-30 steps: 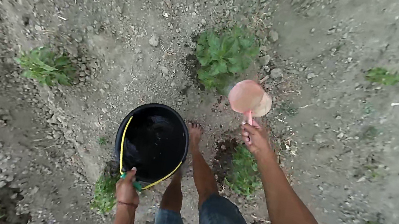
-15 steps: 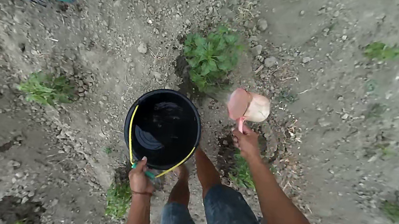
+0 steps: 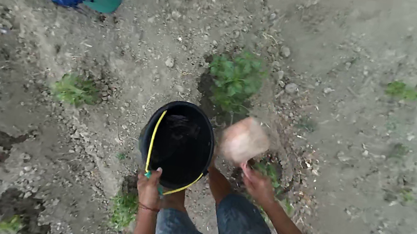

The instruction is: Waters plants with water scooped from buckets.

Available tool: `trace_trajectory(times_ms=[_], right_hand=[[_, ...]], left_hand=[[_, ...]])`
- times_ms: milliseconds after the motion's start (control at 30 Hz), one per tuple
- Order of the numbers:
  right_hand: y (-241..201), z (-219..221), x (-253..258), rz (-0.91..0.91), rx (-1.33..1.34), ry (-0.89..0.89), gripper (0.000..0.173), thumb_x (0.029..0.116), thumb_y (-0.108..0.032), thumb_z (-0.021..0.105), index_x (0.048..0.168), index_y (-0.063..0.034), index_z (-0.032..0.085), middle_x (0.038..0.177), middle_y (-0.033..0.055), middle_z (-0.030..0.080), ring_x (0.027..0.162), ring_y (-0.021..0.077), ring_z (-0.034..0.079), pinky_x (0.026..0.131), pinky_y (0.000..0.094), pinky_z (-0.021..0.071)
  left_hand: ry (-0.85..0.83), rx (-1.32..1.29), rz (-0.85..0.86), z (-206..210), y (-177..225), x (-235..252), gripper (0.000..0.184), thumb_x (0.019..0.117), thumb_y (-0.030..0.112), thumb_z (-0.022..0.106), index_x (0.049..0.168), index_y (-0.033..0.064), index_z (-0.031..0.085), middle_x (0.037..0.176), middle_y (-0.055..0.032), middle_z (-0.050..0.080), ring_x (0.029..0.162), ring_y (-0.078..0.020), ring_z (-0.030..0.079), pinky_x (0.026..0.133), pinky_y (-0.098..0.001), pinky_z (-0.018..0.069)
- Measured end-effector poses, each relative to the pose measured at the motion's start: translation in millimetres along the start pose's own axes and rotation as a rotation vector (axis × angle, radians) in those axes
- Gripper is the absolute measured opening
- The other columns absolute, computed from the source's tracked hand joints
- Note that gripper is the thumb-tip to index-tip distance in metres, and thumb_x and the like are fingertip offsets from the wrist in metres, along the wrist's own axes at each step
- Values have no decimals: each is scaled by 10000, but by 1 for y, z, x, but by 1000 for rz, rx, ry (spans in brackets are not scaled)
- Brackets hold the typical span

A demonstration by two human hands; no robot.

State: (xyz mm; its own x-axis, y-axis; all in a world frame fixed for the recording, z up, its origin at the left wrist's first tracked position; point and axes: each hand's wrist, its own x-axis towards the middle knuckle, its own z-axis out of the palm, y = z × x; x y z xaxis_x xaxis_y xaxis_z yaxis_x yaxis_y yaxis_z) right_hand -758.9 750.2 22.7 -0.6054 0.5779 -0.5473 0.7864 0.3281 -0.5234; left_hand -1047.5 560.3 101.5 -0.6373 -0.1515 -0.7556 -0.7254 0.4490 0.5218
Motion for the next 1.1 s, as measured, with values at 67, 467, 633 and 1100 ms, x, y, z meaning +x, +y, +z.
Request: trace_trajectory(times_ms=[67,467,633,1100], right_hand=[[-19,5,14,-237,-176,-141,369,997,-155,599,1353,-158,695,1026,239,730,813,423,734,704,576,612],[-247,106,228,-354,-759,-855,593,996,-31,513,1571,-144,420,1369,343,554,1156,550,606,930,688,505],[-280,167,203,109,-87,-1096,335,999,-183,653,1292,-22,653,867,109,647,671,181,574,629,374,505],[-407,203,203,374,843,-1240,167,870,-167,626,1037,-174,624,689,-85,583,449,-27,434,398,136,357]], left_hand=[[-38,12,0,-12,12,-3,383,894,37,650,1239,-50,507,827,-38,543,677,-72,528,623,-243,473],[-94,-47,41,-102,78,55,171,861,106,661,737,-9,686,1391,-256,517,1297,-273,488,1071,-402,416],[-13,-165,-35,-135,73,105,172,873,93,670,734,-8,684,1314,-239,540,1216,-282,504,1024,-413,424],[390,-426,-222,-282,17,204,134,949,60,634,1048,-15,586,704,17,488,592,-56,465,576,-226,426]])
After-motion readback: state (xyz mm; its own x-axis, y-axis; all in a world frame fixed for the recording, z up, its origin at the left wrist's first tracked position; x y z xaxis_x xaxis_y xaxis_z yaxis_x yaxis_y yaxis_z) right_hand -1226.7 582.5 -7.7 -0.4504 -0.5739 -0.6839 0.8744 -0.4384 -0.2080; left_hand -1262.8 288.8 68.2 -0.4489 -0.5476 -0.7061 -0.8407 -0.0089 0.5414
